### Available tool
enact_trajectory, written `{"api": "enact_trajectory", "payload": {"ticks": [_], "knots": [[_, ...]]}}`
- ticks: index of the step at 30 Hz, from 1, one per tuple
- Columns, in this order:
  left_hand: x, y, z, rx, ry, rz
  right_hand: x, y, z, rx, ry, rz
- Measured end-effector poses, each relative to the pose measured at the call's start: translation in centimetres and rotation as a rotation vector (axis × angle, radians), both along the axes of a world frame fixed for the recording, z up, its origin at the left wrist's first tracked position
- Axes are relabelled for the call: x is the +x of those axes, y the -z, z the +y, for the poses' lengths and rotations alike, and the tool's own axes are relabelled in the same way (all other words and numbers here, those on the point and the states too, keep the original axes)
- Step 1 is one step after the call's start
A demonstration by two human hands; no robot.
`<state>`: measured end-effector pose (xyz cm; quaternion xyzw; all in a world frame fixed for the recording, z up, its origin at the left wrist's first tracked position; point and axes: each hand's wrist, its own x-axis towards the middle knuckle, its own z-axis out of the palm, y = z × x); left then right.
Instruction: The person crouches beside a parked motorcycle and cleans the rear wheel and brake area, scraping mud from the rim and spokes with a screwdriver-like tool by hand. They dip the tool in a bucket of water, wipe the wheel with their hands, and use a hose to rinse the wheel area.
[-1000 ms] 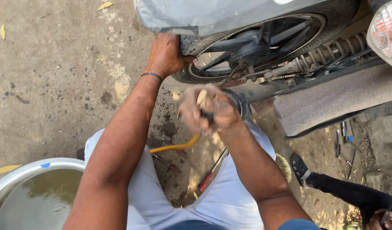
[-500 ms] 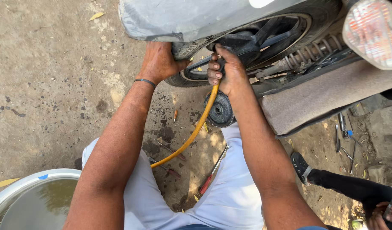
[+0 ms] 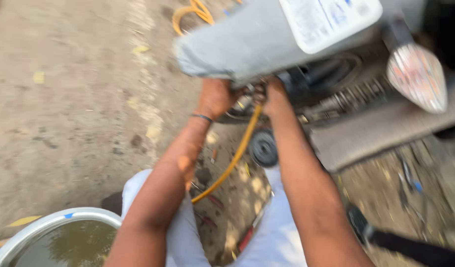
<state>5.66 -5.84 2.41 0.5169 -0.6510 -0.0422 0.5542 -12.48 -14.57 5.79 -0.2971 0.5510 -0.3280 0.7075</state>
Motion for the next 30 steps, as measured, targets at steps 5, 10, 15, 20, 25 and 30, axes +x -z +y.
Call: {"api": "enact_trajectory", "payload": {"ticks": [5, 10, 15, 20, 25, 30], "knots": [[0.8, 0.1, 0.5, 0.096, 0.003, 0.040, 0.3, -0.5, -0.7, -0.056, -0.036, -0.133], [-0.2, 0.5, 0.3, 0.109, -0.078, 0.012, 0.8, -0.6, 0.4, -0.141, -0.011, -0.047], [-0.5, 0.7, 0.1, 0.116, -0.104, -0.012, 1.6, -1.1, 1.4, -0.193, 0.035, 0.050], [-0.2, 0.6, 0.3, 0.103, -0.091, -0.025, 1.8, -1.8, 1.7, -0.169, 0.021, 0.026], [0.0, 0.8, 0.4, 0.076, -0.070, -0.010, 1.8, -1.6, 1.5, -0.166, 0.036, 0.073], [0.0, 0.8, 0.4, 0.141, -0.045, -0.016, 1.6, -1.4, 1.5, -0.171, 0.036, 0.072]]}}
